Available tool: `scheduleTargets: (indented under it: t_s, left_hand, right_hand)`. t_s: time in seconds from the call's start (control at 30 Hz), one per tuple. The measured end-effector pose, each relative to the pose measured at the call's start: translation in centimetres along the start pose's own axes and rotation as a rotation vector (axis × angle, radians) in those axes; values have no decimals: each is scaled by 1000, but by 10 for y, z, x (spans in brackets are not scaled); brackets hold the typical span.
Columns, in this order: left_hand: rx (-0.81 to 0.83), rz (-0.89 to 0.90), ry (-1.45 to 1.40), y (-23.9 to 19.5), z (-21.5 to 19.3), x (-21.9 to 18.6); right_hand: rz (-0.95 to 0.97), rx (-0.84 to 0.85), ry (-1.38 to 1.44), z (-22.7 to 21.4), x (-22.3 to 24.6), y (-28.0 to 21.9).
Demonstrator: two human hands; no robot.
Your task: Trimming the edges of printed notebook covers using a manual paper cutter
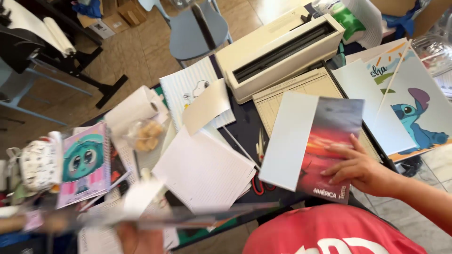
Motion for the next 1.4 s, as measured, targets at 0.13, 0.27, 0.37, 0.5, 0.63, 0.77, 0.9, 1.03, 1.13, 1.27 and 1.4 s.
scheduleTargets:
  t_s: [0.13, 0.27, 0.37, 0.5, 0.63, 0.77, 0.9, 1.03, 1.13, 1.27, 1.4]
  left_hand:
    - [-190, 64, 103, 79, -64, -21]
    - [-477, -84, 386, 90, -65, -31]
    - [-392, -126, 468, 114, -42, -22]
    - [-258, -292, 380, 133, -42, 27]
    - [-337, -399, 492, 153, -78, 113]
    - [-200, -596, 511, 179, -67, 219]
    - [-297, -685, 404, 178, -110, 320]
    - [-406, -824, 457, 186, -92, 375]
    - [-412, -871, 390, 167, -115, 412]
    - [-416, -869, 438, 156, -128, 430]
    - [-510, -903, 439, 156, -133, 431]
  right_hand:
    - [13, 270, -36, -13, 3, 26]
    - [99, 665, -456, 6, -56, -1]
    - [78, 823, -446, 1, -71, -5]
    - [41, 744, -455, 6, -125, -17]
    - [330, 874, -538, -20, -121, 11]
    - [1013, -56, 61, -64, -89, 53]
    - [1229, -289, 861, -79, -60, 96]
    - [1280, -448, 807, -81, -89, 85]
    - [1441, -491, 811, -85, -116, 76]
    - [1623, -570, 794, -72, -153, 44]
    - [1714, -466, 787, -67, -171, 40]
Point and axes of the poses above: each hand's wrist, its own y-axis towards the middle knuckle, its own z-axis out of the palm, x = y × z, the point moved 6 cm from there along y, towards the middle knuckle
